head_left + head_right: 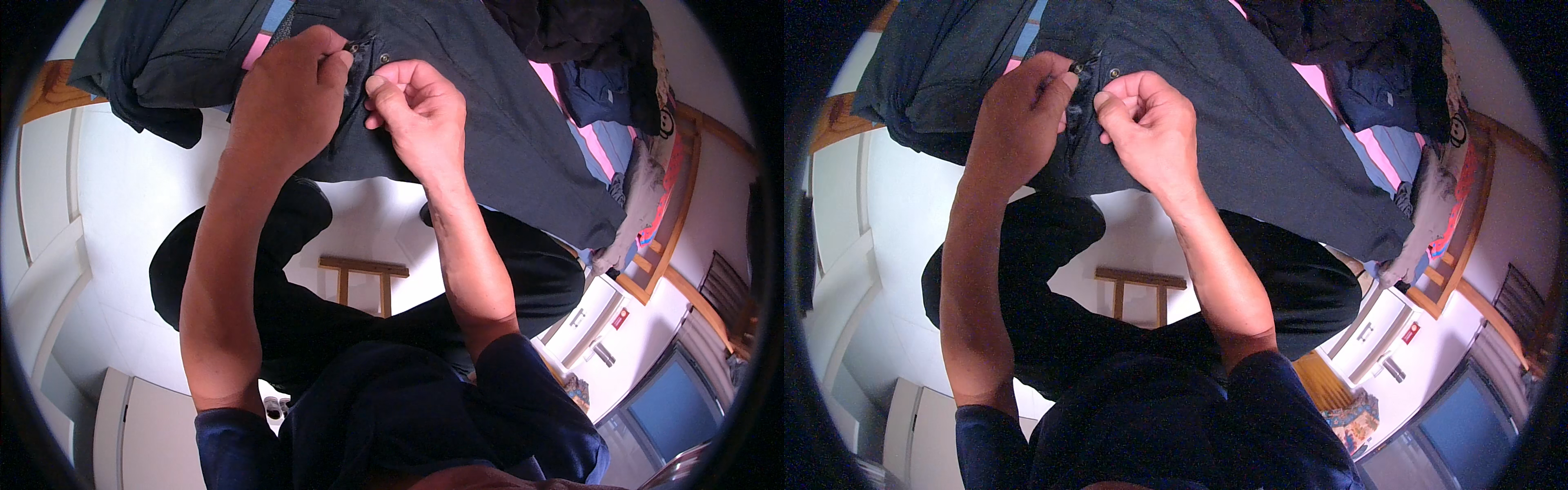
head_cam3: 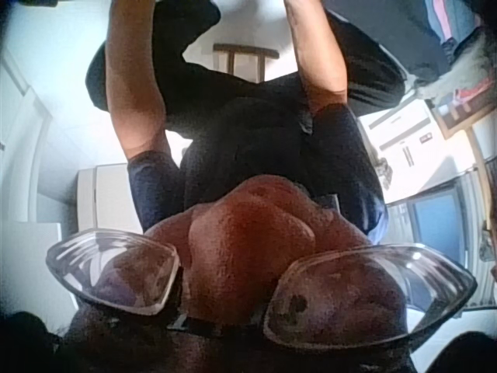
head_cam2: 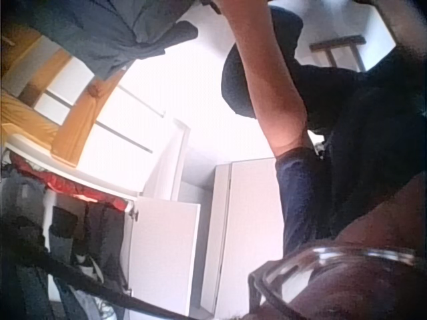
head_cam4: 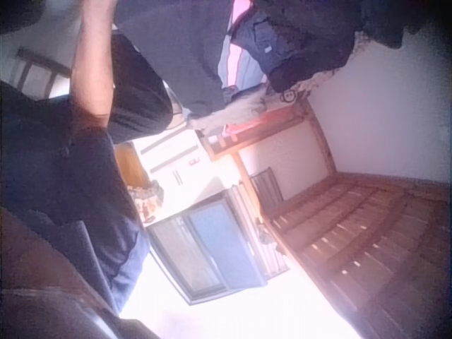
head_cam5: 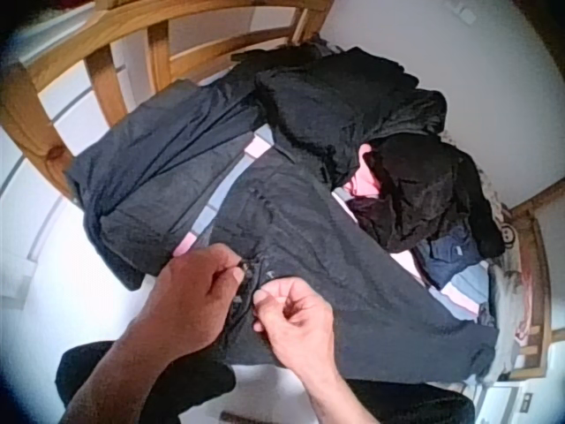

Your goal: The person folds a jacket and a pair of trousers on a bed, buttoning and zipping the items before folding them and placing the folded items into an open drawer.

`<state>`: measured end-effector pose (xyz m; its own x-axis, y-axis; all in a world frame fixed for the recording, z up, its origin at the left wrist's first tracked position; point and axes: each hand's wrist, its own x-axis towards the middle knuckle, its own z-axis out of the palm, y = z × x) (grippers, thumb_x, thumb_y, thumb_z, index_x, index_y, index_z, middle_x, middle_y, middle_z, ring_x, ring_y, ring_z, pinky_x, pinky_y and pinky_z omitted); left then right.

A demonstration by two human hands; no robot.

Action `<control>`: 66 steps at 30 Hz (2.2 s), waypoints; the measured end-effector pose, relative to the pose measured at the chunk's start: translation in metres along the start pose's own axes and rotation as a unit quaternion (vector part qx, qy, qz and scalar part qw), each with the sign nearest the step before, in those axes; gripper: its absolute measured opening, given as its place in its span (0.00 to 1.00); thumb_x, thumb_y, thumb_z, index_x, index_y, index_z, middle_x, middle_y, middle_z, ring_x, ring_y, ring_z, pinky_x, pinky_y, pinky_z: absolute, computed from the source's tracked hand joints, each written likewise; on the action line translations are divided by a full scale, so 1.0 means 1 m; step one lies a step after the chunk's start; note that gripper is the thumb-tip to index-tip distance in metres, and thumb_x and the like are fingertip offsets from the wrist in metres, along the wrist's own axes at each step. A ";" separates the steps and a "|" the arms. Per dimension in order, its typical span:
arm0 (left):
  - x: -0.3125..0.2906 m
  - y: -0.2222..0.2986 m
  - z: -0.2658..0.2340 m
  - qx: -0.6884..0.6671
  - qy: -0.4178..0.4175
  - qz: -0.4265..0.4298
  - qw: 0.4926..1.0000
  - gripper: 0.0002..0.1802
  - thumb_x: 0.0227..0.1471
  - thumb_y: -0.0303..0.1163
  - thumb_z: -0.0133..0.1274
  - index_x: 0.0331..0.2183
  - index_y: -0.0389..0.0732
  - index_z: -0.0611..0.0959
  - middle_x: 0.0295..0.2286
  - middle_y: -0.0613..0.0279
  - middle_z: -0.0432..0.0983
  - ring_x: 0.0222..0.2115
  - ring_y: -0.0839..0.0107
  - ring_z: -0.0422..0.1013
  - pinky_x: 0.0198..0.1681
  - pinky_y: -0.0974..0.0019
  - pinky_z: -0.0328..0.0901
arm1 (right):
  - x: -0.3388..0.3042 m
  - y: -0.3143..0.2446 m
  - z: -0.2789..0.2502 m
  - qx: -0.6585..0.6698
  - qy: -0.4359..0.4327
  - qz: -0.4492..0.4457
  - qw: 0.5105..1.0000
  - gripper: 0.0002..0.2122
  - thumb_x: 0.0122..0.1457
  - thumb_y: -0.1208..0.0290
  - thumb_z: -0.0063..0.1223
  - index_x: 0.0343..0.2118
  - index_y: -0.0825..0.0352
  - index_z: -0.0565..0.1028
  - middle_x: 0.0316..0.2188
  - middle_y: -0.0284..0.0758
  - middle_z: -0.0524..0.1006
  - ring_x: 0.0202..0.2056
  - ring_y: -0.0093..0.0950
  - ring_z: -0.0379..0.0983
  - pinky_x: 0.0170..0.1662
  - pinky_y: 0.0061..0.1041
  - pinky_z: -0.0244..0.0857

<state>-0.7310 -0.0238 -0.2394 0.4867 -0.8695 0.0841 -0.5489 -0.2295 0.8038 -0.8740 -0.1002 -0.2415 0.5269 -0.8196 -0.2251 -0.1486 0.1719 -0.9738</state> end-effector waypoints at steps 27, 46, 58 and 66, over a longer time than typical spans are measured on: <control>-0.008 -0.003 0.010 0.178 0.013 0.010 0.984 0.14 0.56 0.30 0.56 0.46 0.42 0.80 0.41 0.55 0.77 0.38 0.63 0.77 0.43 0.62 0.71 | 0.017 0.015 0.004 -0.008 0.054 0.050 0.997 0.07 0.63 0.74 0.54 0.36 0.74 0.77 0.23 0.31 0.78 0.22 0.19 0.76 0.25 0.16 0.69; 0.035 -0.027 -0.010 0.248 0.100 -0.012 0.964 0.30 0.54 0.47 0.60 0.50 0.34 0.78 0.36 0.47 0.78 0.36 0.59 0.77 0.42 0.60 0.71 | 0.036 0.039 0.001 -0.174 0.124 -0.057 0.975 0.05 0.51 0.71 0.62 0.26 0.66 0.81 0.18 0.35 0.79 0.21 0.28 0.78 0.31 0.26 0.71; 0.043 -0.026 -0.009 0.069 -0.063 -0.184 0.979 0.29 0.52 0.51 0.60 0.43 0.34 0.82 0.34 0.46 0.80 0.36 0.56 0.78 0.46 0.55 0.69 | 0.077 0.001 -0.016 -0.294 -0.090 0.139 0.941 0.09 0.55 0.73 0.64 0.22 0.68 0.76 0.21 0.33 0.80 0.20 0.19 0.75 0.24 0.17 0.68; 0.039 -0.042 0.011 0.172 -0.050 -0.137 0.974 0.41 0.52 0.50 0.59 0.56 0.28 0.72 0.51 0.36 0.72 0.54 0.47 0.70 0.59 0.53 0.62 | 0.096 -0.009 -0.010 -0.336 -0.107 0.216 0.910 0.07 0.50 0.72 0.64 0.20 0.70 0.82 0.17 0.34 0.80 0.16 0.21 0.75 0.24 0.21 0.70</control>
<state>-0.6971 -0.0531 -0.2762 0.5881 -0.7889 -0.1784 -0.6112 -0.5779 0.5409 -0.8304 -0.1855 -0.2538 0.4386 -0.6171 -0.6533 -0.8214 0.0196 -0.5700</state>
